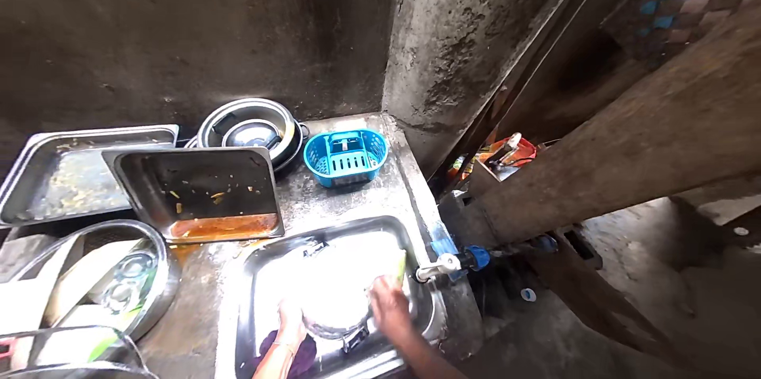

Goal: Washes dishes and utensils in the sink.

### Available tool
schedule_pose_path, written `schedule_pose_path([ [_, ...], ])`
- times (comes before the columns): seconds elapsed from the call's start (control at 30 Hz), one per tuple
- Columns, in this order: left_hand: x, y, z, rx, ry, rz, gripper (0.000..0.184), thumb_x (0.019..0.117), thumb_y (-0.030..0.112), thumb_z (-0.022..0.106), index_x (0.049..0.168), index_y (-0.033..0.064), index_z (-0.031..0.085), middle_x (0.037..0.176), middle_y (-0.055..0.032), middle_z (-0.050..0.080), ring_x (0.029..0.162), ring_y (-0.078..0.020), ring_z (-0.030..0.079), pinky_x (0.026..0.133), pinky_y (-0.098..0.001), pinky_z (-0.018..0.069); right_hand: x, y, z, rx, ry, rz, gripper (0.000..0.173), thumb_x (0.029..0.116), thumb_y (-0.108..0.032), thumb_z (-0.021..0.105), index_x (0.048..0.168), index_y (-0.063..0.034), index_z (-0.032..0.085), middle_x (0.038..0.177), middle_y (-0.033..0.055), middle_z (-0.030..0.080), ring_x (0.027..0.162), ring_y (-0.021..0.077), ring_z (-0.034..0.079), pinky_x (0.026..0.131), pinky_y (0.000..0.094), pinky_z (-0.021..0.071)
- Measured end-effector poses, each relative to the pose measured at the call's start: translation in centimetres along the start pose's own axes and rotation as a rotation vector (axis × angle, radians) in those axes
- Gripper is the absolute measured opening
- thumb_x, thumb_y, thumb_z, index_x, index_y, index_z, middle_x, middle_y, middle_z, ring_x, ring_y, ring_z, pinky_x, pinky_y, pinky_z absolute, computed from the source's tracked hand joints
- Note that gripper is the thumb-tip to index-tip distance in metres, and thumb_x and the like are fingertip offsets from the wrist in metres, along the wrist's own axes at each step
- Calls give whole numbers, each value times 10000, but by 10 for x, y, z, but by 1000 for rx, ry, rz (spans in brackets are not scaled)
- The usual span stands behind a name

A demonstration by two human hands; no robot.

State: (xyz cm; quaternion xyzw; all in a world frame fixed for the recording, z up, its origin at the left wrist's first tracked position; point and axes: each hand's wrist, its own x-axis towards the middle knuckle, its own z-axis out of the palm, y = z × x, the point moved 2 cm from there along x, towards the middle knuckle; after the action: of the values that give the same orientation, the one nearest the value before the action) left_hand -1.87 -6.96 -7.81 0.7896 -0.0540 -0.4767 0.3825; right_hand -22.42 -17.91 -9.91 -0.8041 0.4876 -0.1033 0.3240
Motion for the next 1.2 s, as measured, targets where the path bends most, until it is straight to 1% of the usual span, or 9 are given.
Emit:
schedule_pose_path([
  [0.1,-6,7,-6,-7,-95,-2,435,1124,213,348,1482,-23,420,1490,-170,493,1323,-203,504,1105,-334,426,-9,-42,26,-37,51,-297,163,940,-200,653,970,-103,779,977,123,751,911,305,741,770,504,614],
  [0.23,66,-28,23,-249,188,46,463,1113,321,404,1366,-50,512,1292,-246,583,1119,-311,588,945,-485,503,39,-85,4,62,-329,-124,325,1019,-81,519,1298,-29,679,1359,208,624,1258,383,601,1050,533,484],
  [0.47,61,-11,21,-227,157,9,500,1107,363,417,1349,-64,515,1284,-271,567,1122,-340,560,957,-510,469,2,-8,12,-65,133,-293,141,907,-185,680,952,-100,783,1048,122,749,1022,317,711,891,501,576],
  [0.63,72,-19,21,-262,167,56,465,1101,328,447,1365,-47,522,1319,-263,576,1188,-341,568,995,-515,476,-8,-43,29,-40,-29,-273,199,982,-242,614,999,-121,771,1042,103,747,955,285,731,794,487,606],
  [0.77,42,15,24,-197,140,-13,467,1118,319,382,1321,-80,517,1238,-280,568,1079,-348,557,924,-518,473,13,-10,9,-111,179,-259,142,864,-159,699,933,-63,779,1008,146,749,997,337,718,875,515,581],
  [0.87,51,8,25,-209,169,-11,447,1118,278,392,1347,-91,496,1281,-310,546,1106,-378,551,946,-534,464,3,-31,9,-110,-27,-171,216,950,-201,632,1030,-57,773,1090,161,739,1057,341,706,919,516,564],
  [0.93,42,10,22,-145,123,-35,446,1119,272,387,1399,-65,467,1327,-282,539,1122,-347,553,968,-494,467,-8,-34,20,-89,25,-268,185,936,-232,653,961,-90,770,1010,121,746,947,302,732,796,488,607],
  [1.03,50,13,29,-193,196,11,448,1112,329,411,1239,-73,561,1097,-242,589,935,-305,562,837,-484,488,8,-10,9,-117,142,-219,170,908,-198,671,954,-72,774,1026,134,747,1010,330,712,885,509,576],
  [1.2,32,16,22,-147,121,2,481,1133,278,324,1447,-73,424,1404,-292,497,1205,-354,523,1022,-495,437,0,-36,11,-91,-18,-165,205,943,-212,640,1026,-88,779,1083,143,738,1038,322,712,878,497,585],
])
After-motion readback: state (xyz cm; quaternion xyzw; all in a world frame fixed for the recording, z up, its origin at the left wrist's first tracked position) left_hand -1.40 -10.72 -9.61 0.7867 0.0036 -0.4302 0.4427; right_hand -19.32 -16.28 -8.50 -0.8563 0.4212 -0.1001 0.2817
